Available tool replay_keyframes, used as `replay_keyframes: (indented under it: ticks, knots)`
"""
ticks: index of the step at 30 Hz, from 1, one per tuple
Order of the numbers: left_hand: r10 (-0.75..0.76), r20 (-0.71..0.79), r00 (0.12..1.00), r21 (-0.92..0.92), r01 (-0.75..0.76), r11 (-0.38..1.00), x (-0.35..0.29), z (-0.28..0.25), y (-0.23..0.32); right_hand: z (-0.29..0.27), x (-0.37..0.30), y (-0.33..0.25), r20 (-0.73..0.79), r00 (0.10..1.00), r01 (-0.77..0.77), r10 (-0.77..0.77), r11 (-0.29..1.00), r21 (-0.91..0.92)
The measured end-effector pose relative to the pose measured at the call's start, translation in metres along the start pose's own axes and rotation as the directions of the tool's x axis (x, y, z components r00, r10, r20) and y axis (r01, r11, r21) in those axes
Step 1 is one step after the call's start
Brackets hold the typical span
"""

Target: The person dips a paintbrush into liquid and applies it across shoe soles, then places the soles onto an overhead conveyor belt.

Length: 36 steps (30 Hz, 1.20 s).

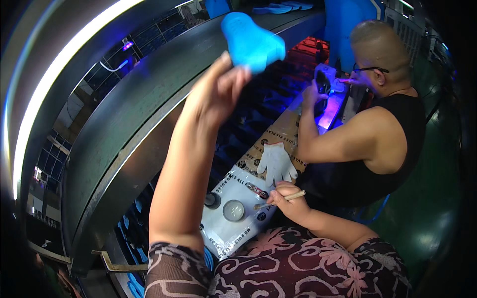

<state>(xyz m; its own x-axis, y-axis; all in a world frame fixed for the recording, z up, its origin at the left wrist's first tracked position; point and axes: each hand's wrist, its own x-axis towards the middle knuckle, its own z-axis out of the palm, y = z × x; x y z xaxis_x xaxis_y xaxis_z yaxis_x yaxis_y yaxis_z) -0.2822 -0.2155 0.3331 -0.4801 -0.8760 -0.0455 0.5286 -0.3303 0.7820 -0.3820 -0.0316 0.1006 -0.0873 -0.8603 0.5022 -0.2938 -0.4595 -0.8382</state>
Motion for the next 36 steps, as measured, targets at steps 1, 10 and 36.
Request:
replay_keyframes:
  ticks: [1,10,36]
  knots:
    - [0.086,-0.076,0.993,-0.076,-0.092,0.993,0.032,0.013,0.009,-0.002,-0.001,0.002,-0.004,1.000,0.011,-0.011,1.000,0.001]
    - [0.507,0.401,0.763,0.650,-0.627,0.430,-0.019,0.033,0.048,-0.017,-0.027,0.101,0.046,0.769,-0.566,0.637,0.646,0.512]
    - [-0.572,0.783,-0.245,-0.217,-0.969,0.119,-0.012,-0.004,-0.016,0.020,-0.014,0.177,0.205,0.494,-0.736,0.845,0.281,0.616]
